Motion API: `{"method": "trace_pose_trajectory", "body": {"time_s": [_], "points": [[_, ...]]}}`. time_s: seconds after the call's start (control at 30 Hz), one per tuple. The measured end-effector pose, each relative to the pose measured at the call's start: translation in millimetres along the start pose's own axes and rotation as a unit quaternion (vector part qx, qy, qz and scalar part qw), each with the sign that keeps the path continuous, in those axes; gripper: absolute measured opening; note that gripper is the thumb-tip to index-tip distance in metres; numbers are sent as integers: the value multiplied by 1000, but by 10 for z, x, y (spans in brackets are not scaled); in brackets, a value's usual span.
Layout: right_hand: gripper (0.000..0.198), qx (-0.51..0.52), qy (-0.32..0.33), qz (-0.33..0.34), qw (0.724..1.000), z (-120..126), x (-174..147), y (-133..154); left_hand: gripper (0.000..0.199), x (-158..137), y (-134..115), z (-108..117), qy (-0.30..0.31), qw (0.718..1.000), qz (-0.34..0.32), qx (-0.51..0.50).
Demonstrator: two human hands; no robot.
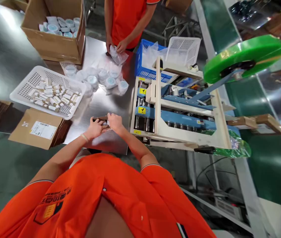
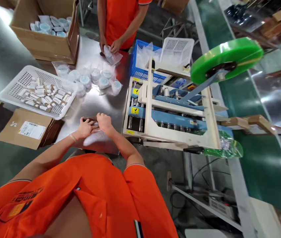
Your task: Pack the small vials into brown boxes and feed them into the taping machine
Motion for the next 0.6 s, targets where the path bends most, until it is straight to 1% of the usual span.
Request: {"method": "trace_pose_trajectory", "body": {"time_s": [0.03,0.07,0.1,0.13,0.17,0.23,0.3,0.37,0.43,0.47,0.5,0.53,0.6], "points": [[33,14,-40,-39,998,40,-27,-171,35,0,-7,2,-1,1000,0,-2],[33,38,-59,-71,995,41,-47,-320,38,3,-18,1,-3,1000,1,-3],[32,72,-53,-87,992,-3,-52,-418,42,11,-30,-3,-7,1000,5,-3],[31,113,-29,-85,989,-83,-43,-453,46,23,-41,-10,-10,1000,12,-2],[32,154,4,-71,985,-180,-25,-430,50,38,-50,-18,-12,1000,19,-2],[35,214,60,-25,975,-355,13,-284,54,60,-51,-32,-18,999,32,-6],[30,224,71,19,972,-437,30,-155,54,45,-2,-28,-29,998,31,-35],[23,212,63,77,972,-439,-7,-108,49,-36,155,13,-65,992,42,-96],[22,199,67,151,966,-431,-113,-125,46,-185,451,68,-128,972,101,-169],[21,193,75,181,961,-443,-180,-152,48,-268,614,67,-152,957,140,-205],[21,185,82,198,959,-467,-243,-184,53,-337,751,34,-161,940,174,-244],[21,175,86,204,959,-501,-295,-214,58,-376,843,-29,-153,925,195,-286],[22,156,83,195,965,-574,-354,-240,69,-352,877,-207,-111,898,209,-372]]}}
Point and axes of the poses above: each hand's wrist, its own x-axis towards the middle knuckle, its own z-axis out of the back of the hand, y = z × x, the point moved 6 cm from there along x, towards the middle knuckle, and after that the axes turned 9 degrees about -y, right-handed, at the moved point
